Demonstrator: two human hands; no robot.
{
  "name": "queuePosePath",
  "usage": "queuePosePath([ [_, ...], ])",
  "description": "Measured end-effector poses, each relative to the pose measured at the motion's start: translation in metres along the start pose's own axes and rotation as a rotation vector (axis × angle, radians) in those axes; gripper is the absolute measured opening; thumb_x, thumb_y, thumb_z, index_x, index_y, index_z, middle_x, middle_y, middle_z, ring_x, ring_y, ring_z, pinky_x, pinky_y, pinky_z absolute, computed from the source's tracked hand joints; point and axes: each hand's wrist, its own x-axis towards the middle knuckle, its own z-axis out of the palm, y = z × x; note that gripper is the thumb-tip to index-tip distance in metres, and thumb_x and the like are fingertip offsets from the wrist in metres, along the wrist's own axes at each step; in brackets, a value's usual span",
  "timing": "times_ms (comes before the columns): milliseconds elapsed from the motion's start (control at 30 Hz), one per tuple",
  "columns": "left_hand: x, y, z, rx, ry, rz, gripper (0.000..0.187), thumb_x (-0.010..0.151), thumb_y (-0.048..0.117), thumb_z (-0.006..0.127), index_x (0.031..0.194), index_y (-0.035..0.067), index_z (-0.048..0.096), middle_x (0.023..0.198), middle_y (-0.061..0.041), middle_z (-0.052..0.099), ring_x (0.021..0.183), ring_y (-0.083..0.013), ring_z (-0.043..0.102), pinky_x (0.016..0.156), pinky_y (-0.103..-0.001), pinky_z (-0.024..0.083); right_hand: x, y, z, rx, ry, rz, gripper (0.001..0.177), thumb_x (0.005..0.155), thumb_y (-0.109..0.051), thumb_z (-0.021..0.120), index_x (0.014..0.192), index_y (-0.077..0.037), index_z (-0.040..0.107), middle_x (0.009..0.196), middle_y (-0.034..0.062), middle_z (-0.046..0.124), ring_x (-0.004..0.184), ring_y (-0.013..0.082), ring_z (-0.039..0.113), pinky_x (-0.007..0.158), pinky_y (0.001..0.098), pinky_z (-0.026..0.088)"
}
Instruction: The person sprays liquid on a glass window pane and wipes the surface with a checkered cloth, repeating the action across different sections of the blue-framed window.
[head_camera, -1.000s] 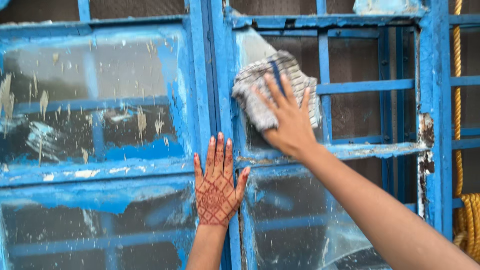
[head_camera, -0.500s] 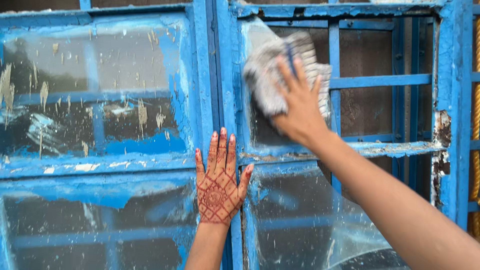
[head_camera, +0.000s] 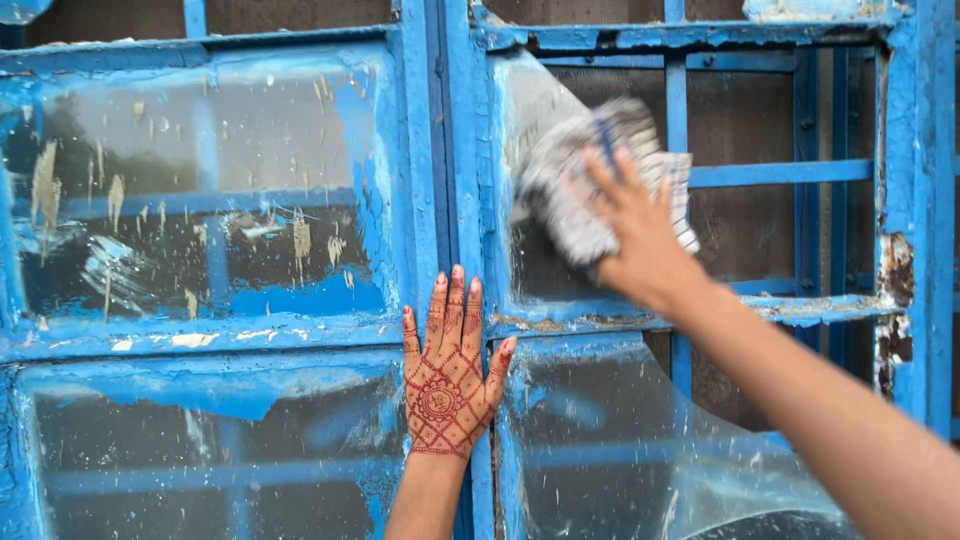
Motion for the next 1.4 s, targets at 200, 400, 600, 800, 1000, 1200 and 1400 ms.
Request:
queuePosePath([
  [200,-0.003,-0.002,0.001,0.038,0.0,0.021,0.074,0.101,0.055,0.041,0.161,0.012,0.03,0.17,-0.007,0.022,0.157,-0.0232,0.017,0.125,-0.053,0.007,-0.053,-0.003,-0.021,-0.172,-0.394,-0.234,0.098,0.066,-0.012,0.07,0.155,-0.037,0.04,0.173,-0.0056,0.016,0.155,0.0208,0.005,0.116,0.0625,0.002],
  [400,-0.001,0.0,0.0,-0.023,0.016,0.004,0.076,0.1,0.057,0.041,0.16,0.012,0.031,0.169,-0.008,0.022,0.156,-0.0238,0.017,0.124,-0.053,0.006,-0.046,0.035,-0.052,-0.224,-0.271,-0.02,0.098,0.059,-0.007,0.066,0.151,-0.026,0.037,0.171,-0.0045,0.017,0.157,0.0174,0.009,0.126,0.0575,0.005],
  [600,-0.002,0.0,-0.002,0.01,-0.005,0.012,0.075,0.1,0.055,0.042,0.159,0.011,0.032,0.169,-0.008,0.023,0.156,-0.024,0.017,0.124,-0.053,0.007,-0.036,-0.037,-0.01,-0.218,-0.353,-0.167,0.105,0.063,-0.008,0.066,0.159,-0.033,0.035,0.172,-0.0006,0.014,0.154,0.023,0.003,0.122,0.0595,0.0],
  [800,-0.002,0.0,-0.001,-0.006,0.014,0.008,0.074,0.099,0.054,0.044,0.159,0.012,0.032,0.169,-0.008,0.024,0.156,-0.0238,0.018,0.125,-0.053,0.008,-0.044,0.0,-0.035,-0.178,-0.323,-0.134,0.103,0.063,-0.008,0.066,0.159,-0.034,0.036,0.173,-0.0052,0.014,0.156,0.0194,0.006,0.124,0.0572,0.001],
  [1000,-0.003,-0.001,0.0,-0.013,0.018,0.01,0.075,0.099,0.054,0.044,0.159,0.012,0.031,0.169,-0.007,0.024,0.156,-0.0231,0.018,0.125,-0.053,0.008,-0.019,-0.002,0.004,-0.124,0.07,-0.111,0.087,0.064,-0.022,0.065,0.149,-0.018,0.044,0.168,0.0018,0.015,0.154,0.0308,0.005,0.118,0.0673,0.005],
  [1200,-0.001,-0.001,-0.002,-0.023,0.026,0.021,0.076,0.098,0.055,0.043,0.159,0.011,0.032,0.168,-0.008,0.024,0.155,-0.0239,0.018,0.123,-0.053,0.008,0.034,-0.006,0.002,-0.136,0.051,-0.099,0.081,0.079,-0.035,0.068,0.155,-0.021,0.043,0.171,-0.0046,0.02,0.158,0.0238,0.011,0.124,0.0644,0.005],
  [1400,-0.003,-0.001,-0.003,-0.041,0.017,0.013,0.074,0.1,0.055,0.043,0.16,0.011,0.034,0.17,-0.008,0.025,0.157,-0.0239,0.019,0.126,-0.053,0.008,0.076,-0.029,0.034,-0.168,0.275,-0.015,0.084,0.084,-0.045,0.069,0.157,-0.014,0.043,0.17,0.0011,0.021,0.157,0.0286,0.014,0.119,0.0696,0.004],
])
